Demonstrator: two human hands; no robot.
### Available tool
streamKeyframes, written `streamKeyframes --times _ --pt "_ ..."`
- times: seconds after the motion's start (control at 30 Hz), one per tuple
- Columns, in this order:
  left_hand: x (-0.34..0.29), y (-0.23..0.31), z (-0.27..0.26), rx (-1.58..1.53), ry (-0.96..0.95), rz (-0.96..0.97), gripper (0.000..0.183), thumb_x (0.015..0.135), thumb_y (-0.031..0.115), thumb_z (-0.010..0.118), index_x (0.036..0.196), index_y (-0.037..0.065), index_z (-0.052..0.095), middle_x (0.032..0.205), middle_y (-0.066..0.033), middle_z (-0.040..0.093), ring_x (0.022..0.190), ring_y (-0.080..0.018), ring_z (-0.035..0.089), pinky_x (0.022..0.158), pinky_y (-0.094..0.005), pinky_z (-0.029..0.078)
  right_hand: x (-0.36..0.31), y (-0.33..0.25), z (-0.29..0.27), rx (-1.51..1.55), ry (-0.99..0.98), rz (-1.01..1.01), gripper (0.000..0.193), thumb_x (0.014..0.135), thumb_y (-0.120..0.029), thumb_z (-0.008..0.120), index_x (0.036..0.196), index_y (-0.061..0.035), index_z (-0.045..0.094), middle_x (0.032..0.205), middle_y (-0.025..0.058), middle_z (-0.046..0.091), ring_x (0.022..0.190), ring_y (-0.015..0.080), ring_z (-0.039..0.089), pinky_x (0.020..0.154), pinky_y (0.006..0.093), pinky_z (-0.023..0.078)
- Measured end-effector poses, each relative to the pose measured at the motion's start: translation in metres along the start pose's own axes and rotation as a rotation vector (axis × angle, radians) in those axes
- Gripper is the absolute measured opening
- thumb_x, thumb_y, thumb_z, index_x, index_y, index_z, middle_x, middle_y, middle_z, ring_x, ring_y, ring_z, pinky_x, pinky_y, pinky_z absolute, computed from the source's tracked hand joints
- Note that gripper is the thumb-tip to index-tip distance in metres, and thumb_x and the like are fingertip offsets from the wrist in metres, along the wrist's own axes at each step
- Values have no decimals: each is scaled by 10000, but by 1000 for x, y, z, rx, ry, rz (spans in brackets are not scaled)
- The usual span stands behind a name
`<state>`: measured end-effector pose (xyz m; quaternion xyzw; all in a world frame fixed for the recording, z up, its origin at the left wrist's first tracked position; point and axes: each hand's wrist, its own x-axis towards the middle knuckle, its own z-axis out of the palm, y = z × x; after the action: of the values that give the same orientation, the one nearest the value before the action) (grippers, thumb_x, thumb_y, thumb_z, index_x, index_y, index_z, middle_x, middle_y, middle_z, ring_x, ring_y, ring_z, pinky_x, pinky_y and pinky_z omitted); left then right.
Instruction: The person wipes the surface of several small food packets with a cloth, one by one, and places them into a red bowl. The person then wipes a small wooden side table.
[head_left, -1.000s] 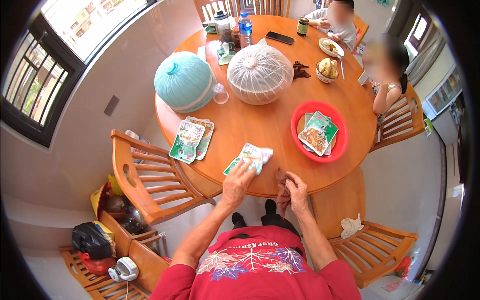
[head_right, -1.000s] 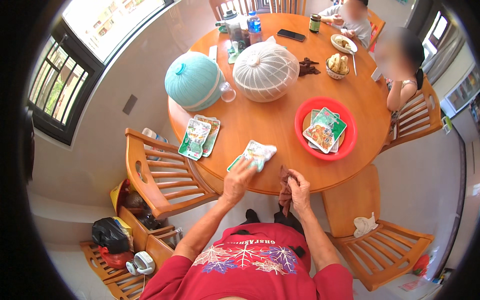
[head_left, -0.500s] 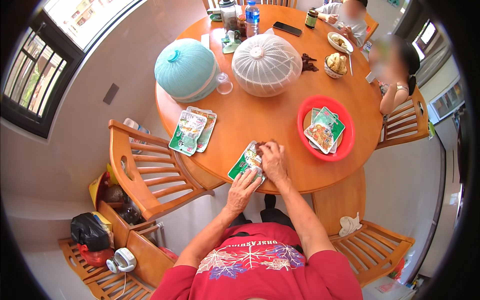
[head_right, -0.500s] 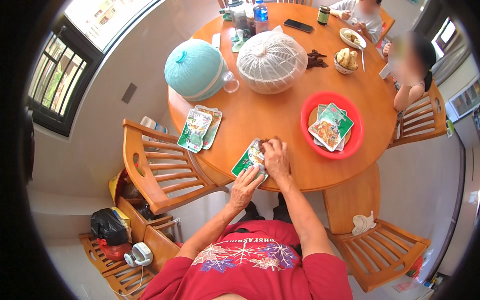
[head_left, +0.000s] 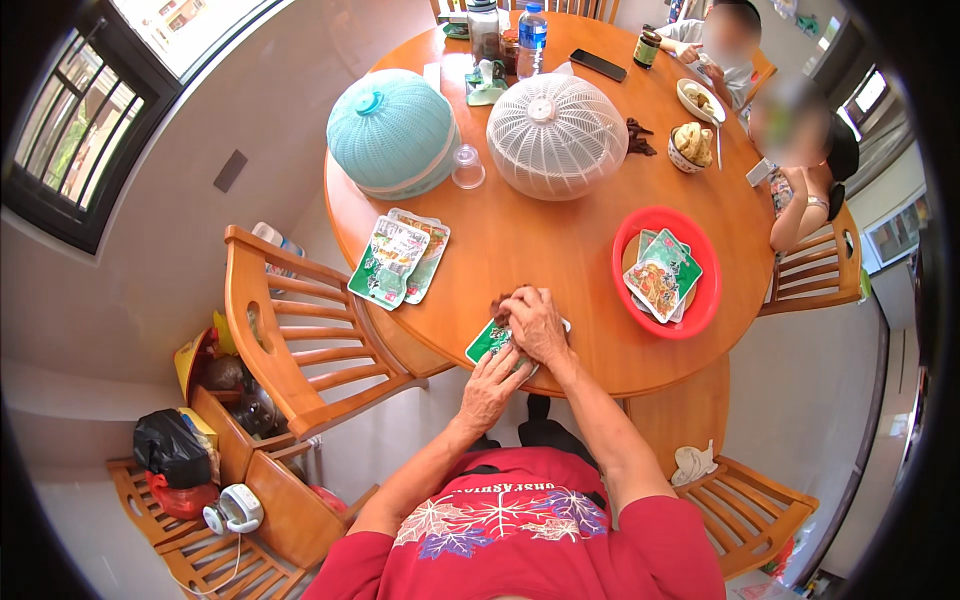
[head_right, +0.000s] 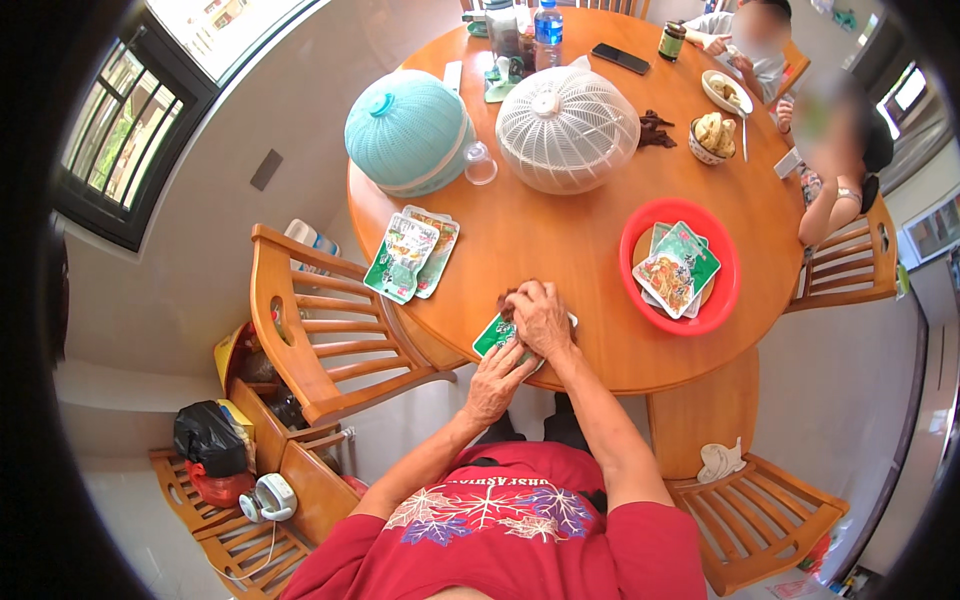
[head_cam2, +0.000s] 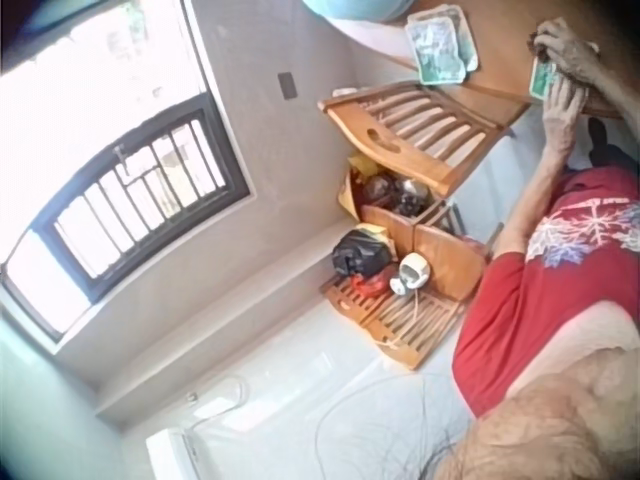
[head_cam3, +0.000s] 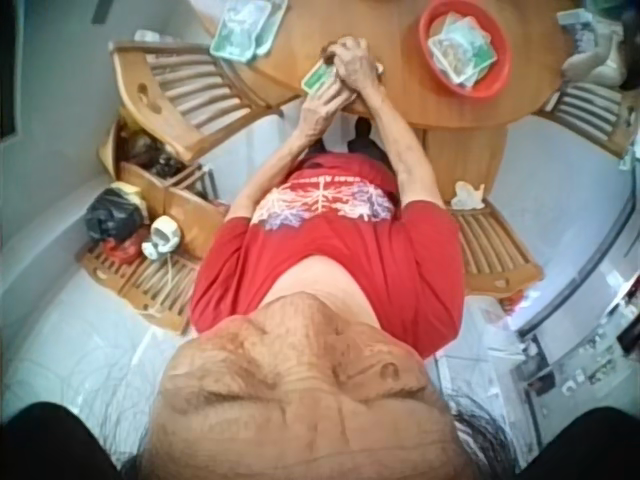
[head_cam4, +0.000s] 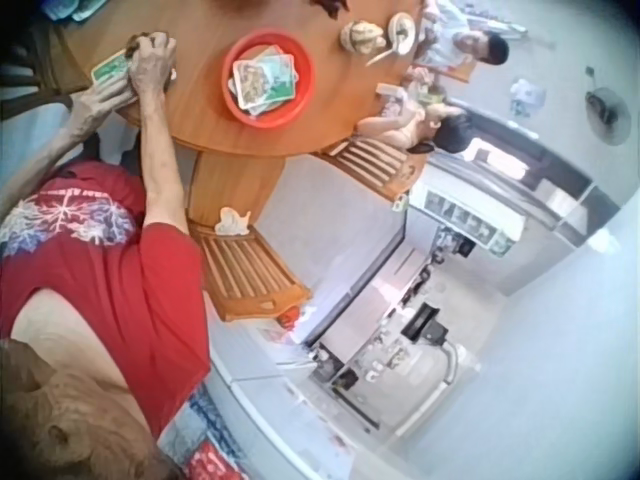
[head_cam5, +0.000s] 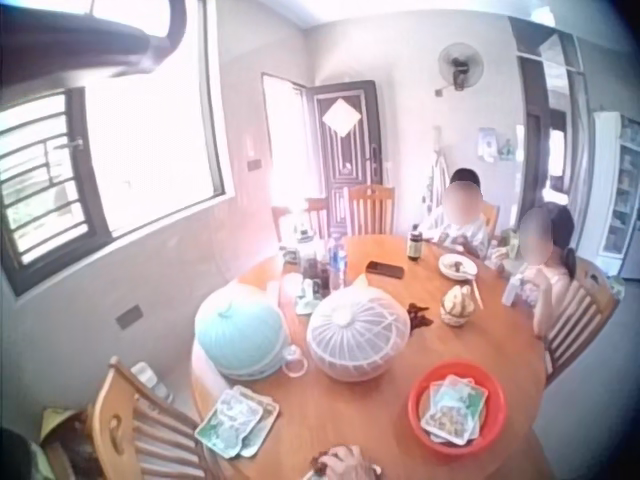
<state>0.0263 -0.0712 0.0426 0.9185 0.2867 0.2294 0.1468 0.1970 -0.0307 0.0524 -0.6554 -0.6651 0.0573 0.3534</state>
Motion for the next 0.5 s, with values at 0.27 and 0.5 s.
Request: streamKeyframes --times 0.27,0.5 --pt "5 7 -2 61 -1 5 379 829 101 549 1201 145 605 1386 -74 492 1287 -263 458 1057 -432 355 0 8 3 -278 377 311 185 785 -80 613 965 -103 651 996 77 553 930 310 514 787 428 443" --pt "2 17 4 174 -26 -10 440 803 163 620 1237 114 563 1413 -117 447 1300 -286 428 1037 -429 357 -65 -6 -26 -94 226 134 308 758 -7 644 1060 -68 635 1050 103 546 967 338 511 841 434 461"
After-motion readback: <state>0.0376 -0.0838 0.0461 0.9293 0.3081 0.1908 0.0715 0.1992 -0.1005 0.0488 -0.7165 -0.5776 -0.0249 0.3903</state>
